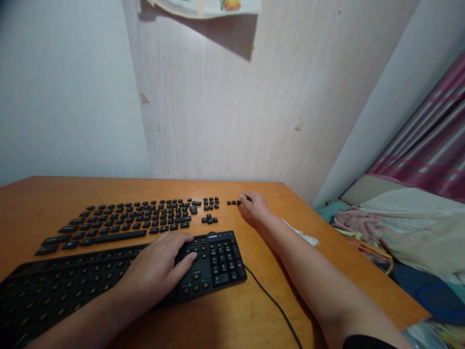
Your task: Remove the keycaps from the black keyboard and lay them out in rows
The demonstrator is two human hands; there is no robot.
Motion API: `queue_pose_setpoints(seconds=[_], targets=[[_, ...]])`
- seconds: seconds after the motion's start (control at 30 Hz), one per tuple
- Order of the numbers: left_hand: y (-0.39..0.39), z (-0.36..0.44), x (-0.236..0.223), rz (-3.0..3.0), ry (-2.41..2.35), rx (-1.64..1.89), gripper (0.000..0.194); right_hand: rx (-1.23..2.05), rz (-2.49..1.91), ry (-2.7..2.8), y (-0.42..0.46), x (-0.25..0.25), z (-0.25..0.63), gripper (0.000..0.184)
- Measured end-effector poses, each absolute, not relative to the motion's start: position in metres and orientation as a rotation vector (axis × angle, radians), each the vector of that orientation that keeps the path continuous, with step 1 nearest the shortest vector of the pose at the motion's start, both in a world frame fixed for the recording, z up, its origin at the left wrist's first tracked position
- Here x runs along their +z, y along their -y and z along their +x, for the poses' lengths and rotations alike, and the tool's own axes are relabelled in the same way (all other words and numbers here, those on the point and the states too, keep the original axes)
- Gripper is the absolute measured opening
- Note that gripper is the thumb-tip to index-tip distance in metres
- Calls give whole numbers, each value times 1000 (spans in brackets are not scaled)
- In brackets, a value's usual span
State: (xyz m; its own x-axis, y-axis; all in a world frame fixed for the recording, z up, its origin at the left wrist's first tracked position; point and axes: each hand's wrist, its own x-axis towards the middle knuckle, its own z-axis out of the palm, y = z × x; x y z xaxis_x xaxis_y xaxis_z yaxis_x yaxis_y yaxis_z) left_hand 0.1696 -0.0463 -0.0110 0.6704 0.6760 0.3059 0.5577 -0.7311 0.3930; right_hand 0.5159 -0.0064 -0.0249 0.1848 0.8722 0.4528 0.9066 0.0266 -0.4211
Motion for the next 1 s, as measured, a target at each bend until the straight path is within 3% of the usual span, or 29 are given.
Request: queue_pose_setpoints(seconds=[0.13,0.3,0.47,1.0], targets=[[45,171,-11,2646,-969,639,26,20,-1776,1640,37,-1,490,42],[47,172,-7,2687,-960,619,26,511,-1604,1478,80,19,461,25],[48,172,-7,2710,-944,616,25,813,-1566,1442,105,27,449,28],[46,172,-12,2752,-896,644,24,553,-1691,1430,114,7,429,41]])
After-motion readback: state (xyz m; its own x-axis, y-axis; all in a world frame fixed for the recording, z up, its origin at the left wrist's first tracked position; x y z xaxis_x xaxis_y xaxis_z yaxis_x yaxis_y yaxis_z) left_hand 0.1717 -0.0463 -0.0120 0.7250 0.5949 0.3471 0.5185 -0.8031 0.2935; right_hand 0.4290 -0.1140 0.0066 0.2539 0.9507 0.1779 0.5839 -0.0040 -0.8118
